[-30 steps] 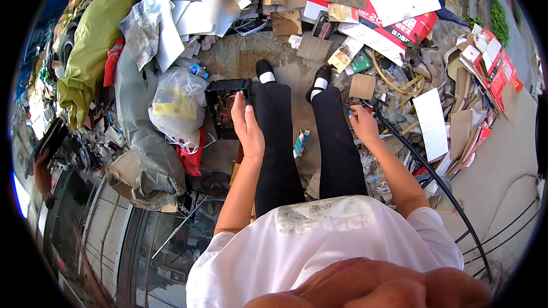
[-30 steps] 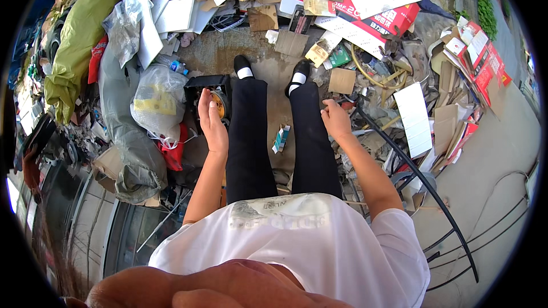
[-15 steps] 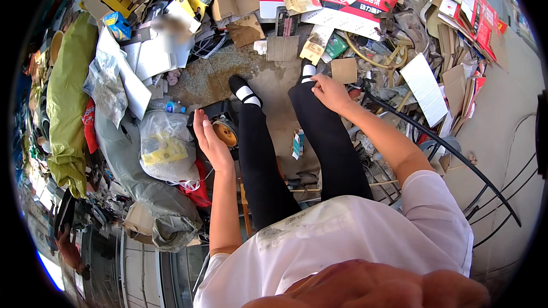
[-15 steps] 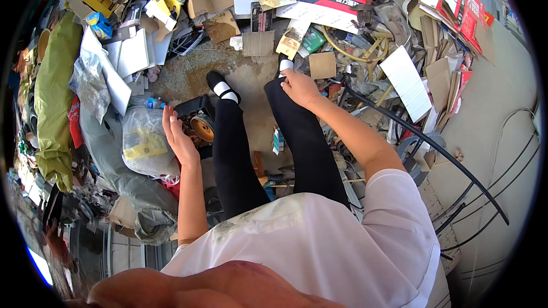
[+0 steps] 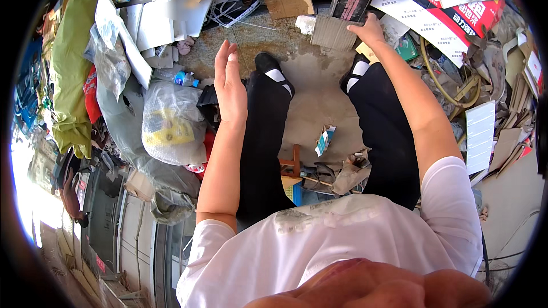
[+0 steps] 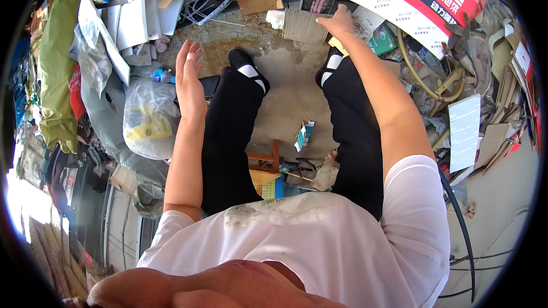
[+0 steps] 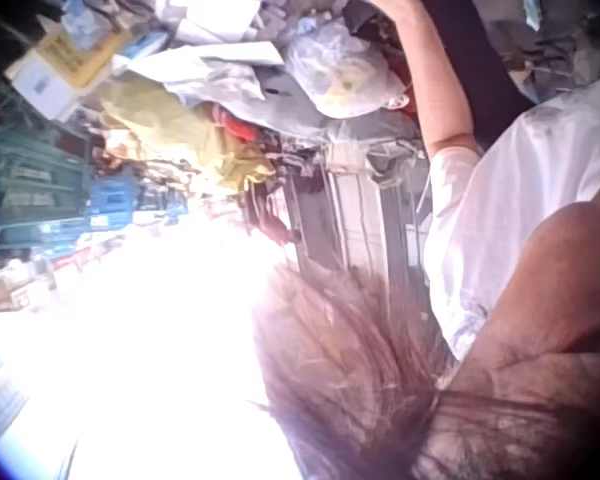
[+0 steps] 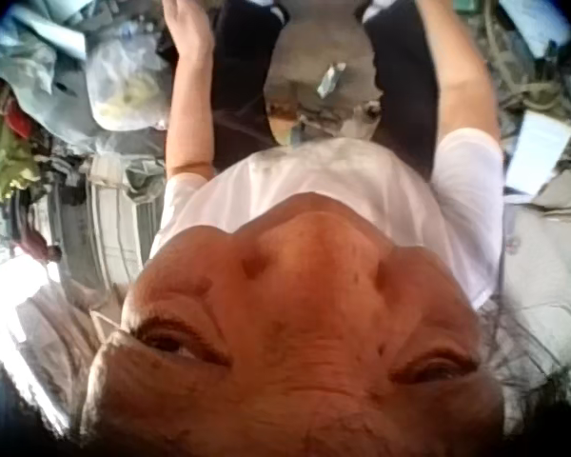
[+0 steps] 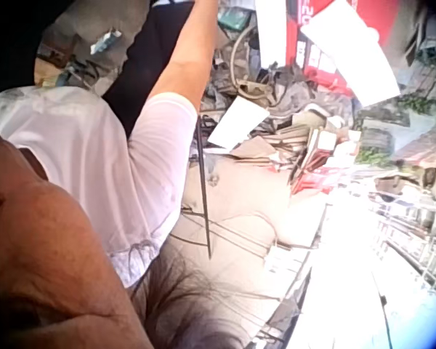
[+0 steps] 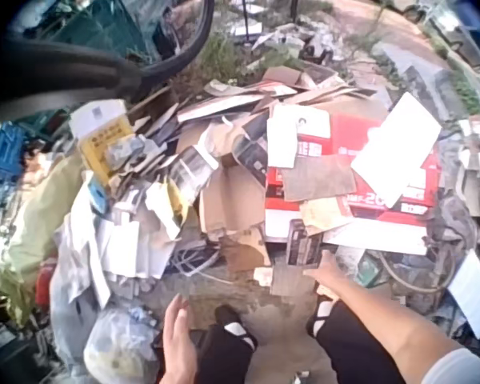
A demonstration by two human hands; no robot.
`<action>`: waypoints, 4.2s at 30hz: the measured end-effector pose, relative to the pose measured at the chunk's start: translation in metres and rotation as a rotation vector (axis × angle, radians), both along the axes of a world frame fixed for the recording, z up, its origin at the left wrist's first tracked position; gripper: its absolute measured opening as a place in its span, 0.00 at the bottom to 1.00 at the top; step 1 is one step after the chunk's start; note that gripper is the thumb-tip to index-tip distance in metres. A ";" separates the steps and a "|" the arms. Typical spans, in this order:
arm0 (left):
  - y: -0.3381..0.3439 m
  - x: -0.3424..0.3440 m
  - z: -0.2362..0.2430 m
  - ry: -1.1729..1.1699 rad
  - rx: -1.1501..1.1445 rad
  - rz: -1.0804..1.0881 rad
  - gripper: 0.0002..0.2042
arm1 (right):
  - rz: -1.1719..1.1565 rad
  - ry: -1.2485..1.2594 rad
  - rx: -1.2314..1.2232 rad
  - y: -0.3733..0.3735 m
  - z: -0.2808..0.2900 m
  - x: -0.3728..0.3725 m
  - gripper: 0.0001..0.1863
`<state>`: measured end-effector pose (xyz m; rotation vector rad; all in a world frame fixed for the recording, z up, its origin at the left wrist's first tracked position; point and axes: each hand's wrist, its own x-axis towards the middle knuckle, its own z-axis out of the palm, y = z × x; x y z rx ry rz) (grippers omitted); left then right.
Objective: The person sorts through a pile of waste on the floor by hand, picking up and moving pieces of cardboard, paper scraps, a plastic bottle, and small metal parts into different areas.
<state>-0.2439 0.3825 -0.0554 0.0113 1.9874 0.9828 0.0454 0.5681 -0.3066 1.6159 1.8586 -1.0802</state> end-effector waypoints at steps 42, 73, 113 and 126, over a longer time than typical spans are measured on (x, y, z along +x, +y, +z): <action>0.001 -0.126 -0.307 0.554 -0.311 -1.180 0.15 | 0.828 0.083 1.166 0.199 0.141 -0.049 0.33; -0.018 -0.117 -0.396 1.157 -0.010 -1.948 0.10 | 1.253 0.294 0.391 0.093 0.063 -0.089 0.39; 0.031 -0.142 -0.173 -0.158 0.677 -0.194 0.18 | 1.196 0.270 0.377 0.094 0.062 -0.053 0.40; 0.001 -0.135 -0.347 0.465 -0.307 -1.240 0.15 | 1.234 0.270 0.385 0.093 0.056 -0.061 0.40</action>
